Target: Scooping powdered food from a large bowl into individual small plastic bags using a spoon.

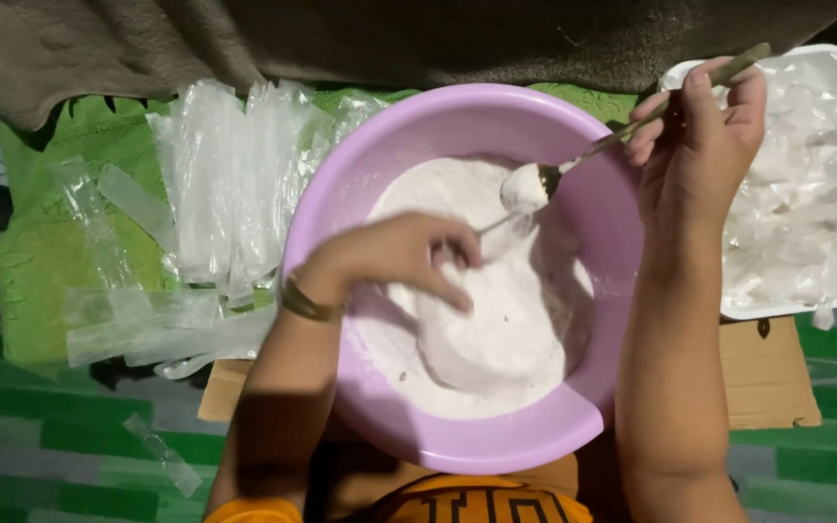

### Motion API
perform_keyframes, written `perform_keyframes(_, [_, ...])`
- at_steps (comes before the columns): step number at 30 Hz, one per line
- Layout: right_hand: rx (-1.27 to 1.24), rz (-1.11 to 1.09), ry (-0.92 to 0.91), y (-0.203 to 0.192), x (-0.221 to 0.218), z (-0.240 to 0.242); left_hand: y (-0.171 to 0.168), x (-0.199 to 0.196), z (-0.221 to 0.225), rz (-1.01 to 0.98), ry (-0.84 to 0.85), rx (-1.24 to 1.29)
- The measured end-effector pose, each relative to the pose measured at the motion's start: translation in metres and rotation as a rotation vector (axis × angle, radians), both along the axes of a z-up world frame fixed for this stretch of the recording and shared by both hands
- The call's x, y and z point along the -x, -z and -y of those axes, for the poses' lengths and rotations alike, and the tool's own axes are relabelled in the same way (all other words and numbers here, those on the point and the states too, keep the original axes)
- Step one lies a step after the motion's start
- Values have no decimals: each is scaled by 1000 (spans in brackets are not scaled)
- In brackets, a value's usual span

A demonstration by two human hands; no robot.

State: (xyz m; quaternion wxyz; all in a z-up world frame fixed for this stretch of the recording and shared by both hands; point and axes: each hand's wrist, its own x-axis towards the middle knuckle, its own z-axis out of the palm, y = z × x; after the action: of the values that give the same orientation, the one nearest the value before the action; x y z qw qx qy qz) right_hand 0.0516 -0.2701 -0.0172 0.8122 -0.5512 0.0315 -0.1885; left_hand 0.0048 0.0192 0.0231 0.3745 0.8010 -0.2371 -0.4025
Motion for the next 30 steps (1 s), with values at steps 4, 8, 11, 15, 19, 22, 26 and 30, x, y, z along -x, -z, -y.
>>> perform_keyframes(4, [-15,20,28,10,-5,7,-17,44,29,17,202,-278])
perform_keyframes(8, [-1,33,7,10,-6,5,-12,86,53,278,505,-254])
perform_keyframes(11, [5,17,0,8,-3,1,-3,105,69,484,748,-357])
perform_keyframes(15, [-19,23,28,7,-4,-2,-3,97,72,328,598,-239])
perform_keyframes(19, [-42,20,74,8,-5,4,-16,47,27,596,286,283])
perform_keyframes(22, [-80,49,110,8,-7,6,-31,11,1,255,-470,251])
perform_keyframes(26, [-175,93,188,14,-12,13,8,-6,-11,358,-603,370])
perform_keyframes(30, [-229,136,266,5,-7,11,21,-8,-13,423,-574,369])
